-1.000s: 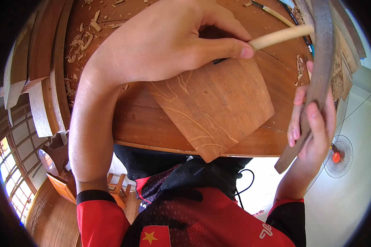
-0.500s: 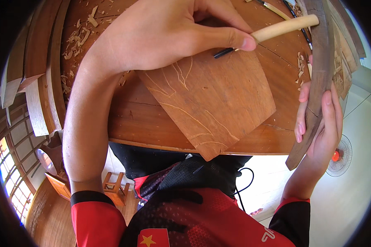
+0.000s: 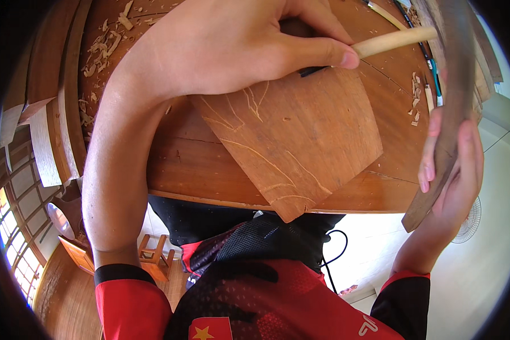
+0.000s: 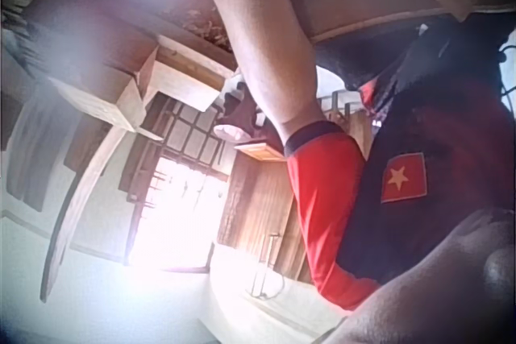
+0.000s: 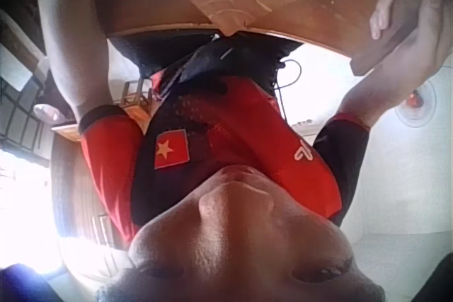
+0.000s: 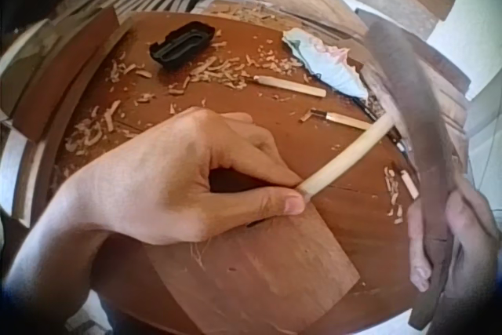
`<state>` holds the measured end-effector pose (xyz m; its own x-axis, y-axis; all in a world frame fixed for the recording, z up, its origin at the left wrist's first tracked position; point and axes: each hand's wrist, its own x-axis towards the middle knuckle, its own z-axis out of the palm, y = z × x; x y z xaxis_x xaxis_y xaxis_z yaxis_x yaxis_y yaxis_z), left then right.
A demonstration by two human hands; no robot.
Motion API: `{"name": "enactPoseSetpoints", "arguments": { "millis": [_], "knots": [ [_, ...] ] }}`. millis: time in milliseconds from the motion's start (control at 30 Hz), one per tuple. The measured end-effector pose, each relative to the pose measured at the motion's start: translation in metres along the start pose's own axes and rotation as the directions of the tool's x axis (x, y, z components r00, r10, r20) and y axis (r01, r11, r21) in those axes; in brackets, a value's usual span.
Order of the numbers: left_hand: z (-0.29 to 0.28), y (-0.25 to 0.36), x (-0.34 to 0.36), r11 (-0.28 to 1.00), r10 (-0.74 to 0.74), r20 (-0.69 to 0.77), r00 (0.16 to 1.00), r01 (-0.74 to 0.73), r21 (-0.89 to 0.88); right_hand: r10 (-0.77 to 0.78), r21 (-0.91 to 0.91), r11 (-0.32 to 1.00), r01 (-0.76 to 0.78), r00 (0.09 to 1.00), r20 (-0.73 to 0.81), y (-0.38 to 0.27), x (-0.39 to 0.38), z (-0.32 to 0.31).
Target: Wood carving using a chisel and a wooden mallet on a piece of wood.
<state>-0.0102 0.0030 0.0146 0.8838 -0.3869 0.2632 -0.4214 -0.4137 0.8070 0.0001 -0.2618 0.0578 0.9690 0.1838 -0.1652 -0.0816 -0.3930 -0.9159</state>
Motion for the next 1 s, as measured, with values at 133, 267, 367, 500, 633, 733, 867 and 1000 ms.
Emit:
{"name": "enactPoseSetpoints", "arguments": {
  "millis": [133,267,367,500,633,733,867,1000],
  "knots": [
    [-0.005,-0.018,-0.009,0.973,0.079,-0.033,0.996,-0.084,-0.216,0.058,0.009,0.998,-0.059,0.995,0.087,0.008,0.003,-0.005],
    [-0.003,-0.007,-0.002,0.994,0.067,0.032,0.997,-0.064,-0.093,0.042,0.118,0.992,-0.042,0.999,-0.003,0.005,0.002,-0.013],
    [0.000,-0.008,-0.008,0.996,0.083,0.007,0.997,-0.083,-0.024,0.135,-0.030,0.991,-0.134,0.990,0.034,0.010,-0.005,-0.005],
    [0.000,-0.013,-0.009,0.989,0.134,-0.025,0.991,-0.135,-0.061,0.132,0.084,0.988,-0.132,0.991,0.006,0.013,-0.012,-0.006],
    [0.001,-0.013,-0.008,0.988,0.131,-0.012,0.991,-0.131,-0.077,0.113,0.134,0.985,-0.111,0.994,-0.006,0.012,-0.011,-0.006],
    [0.000,-0.014,-0.009,0.988,0.102,-0.011,0.995,-0.102,-0.116,0.183,0.084,0.980,-0.181,0.983,-0.008,0.014,-0.021,0.000],
    [0.000,-0.006,-0.007,0.999,0.037,0.054,0.998,-0.036,-0.007,0.133,0.191,0.976,-0.105,0.981,-0.138,0.013,-0.033,0.002],
    [0.000,-0.008,-0.007,0.997,0.077,0.069,0.995,-0.075,-0.030,0.102,0.282,0.956,-0.075,0.991,-0.081,0.026,-0.040,-0.009]
  ]
}}
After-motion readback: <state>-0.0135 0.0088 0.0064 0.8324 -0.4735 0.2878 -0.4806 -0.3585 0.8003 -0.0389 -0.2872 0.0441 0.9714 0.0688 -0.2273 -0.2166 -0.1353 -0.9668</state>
